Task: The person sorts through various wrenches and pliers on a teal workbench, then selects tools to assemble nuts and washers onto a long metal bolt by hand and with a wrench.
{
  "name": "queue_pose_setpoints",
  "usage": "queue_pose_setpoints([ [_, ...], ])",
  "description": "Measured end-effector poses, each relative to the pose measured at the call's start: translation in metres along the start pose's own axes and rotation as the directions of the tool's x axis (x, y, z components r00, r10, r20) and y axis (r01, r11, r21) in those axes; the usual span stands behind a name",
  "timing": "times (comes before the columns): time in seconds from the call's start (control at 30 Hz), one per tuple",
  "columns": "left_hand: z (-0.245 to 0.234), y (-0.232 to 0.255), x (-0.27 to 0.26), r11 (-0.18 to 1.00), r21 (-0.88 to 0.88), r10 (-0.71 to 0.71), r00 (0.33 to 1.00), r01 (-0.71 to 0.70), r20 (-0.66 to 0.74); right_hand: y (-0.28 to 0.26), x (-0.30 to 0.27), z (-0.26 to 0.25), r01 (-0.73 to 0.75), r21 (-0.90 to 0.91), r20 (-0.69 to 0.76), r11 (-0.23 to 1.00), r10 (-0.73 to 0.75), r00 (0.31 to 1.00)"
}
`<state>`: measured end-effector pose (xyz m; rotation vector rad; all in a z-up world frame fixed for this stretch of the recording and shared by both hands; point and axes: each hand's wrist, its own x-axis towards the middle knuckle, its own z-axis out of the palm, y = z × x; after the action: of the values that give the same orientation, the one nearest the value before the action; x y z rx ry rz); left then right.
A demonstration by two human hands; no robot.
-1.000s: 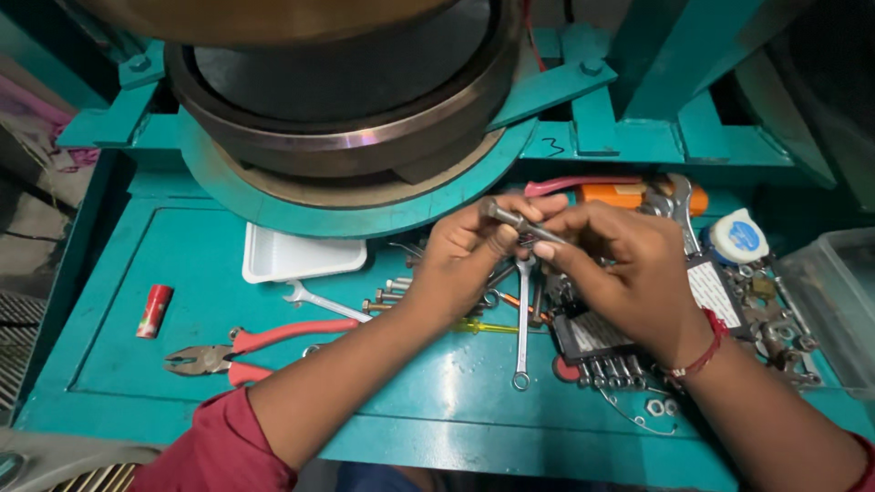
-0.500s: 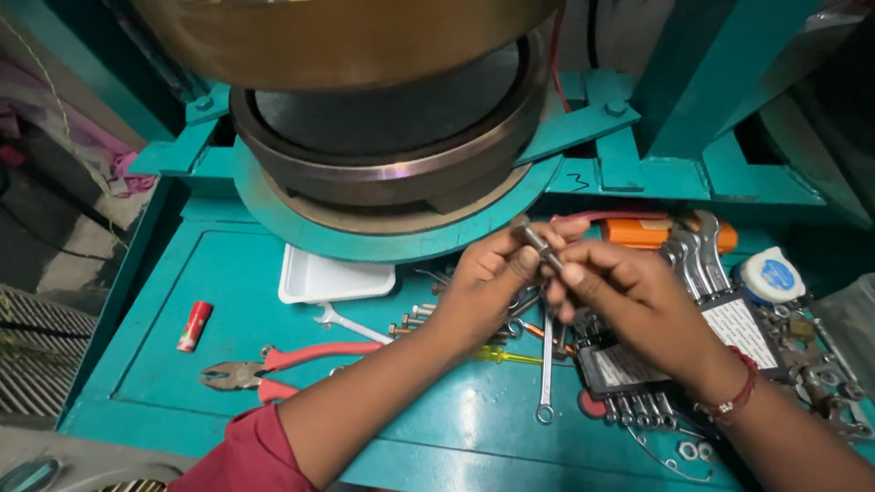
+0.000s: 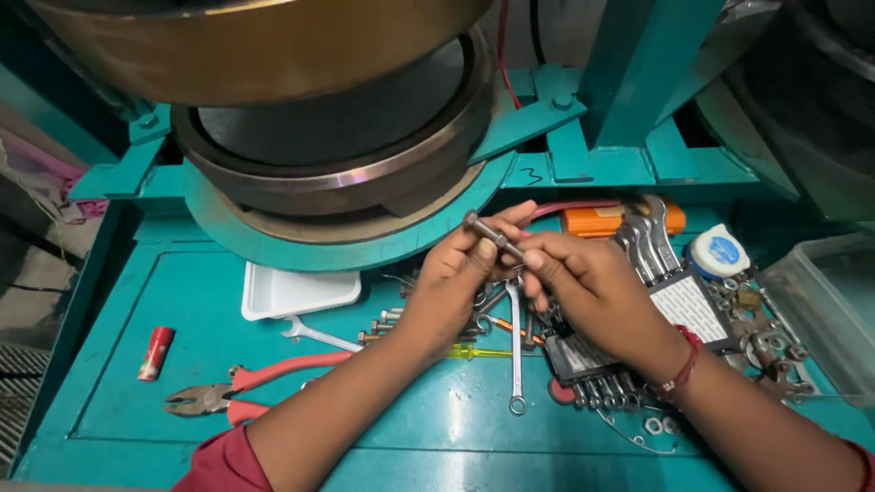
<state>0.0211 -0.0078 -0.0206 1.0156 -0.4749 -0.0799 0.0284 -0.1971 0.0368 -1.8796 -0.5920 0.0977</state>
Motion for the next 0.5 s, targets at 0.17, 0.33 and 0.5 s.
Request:
queue_pose_setpoints([
  [0.17, 0.0039, -0.0002, 0.0015, 1.000, 0.021, 0.013, 0.999, -0.013, -0.036, -0.0092, -0.0006, 0.0024, 0.107, -0.144, -0.062, 0.984, -0.117, 0.991],
  [0.33, 0.0012, -0.0006, 0.0017, 0.999, 0.043, -0.020, 0.998, 0.023, -0.066, -0.0044, 0.0004, -0.0021, 0.089, -0.045, -0.088, 0.995, -0.093, 0.992],
  [0.5, -0.0012, -0.0051, 0.0024, 0.999, 0.053, -0.007, 0.996, 0.011, -0.085, -0.0027, -0.0020, -0.0033, 0.135, -0.051, -0.028, 0.990, -0.137, 0.990],
])
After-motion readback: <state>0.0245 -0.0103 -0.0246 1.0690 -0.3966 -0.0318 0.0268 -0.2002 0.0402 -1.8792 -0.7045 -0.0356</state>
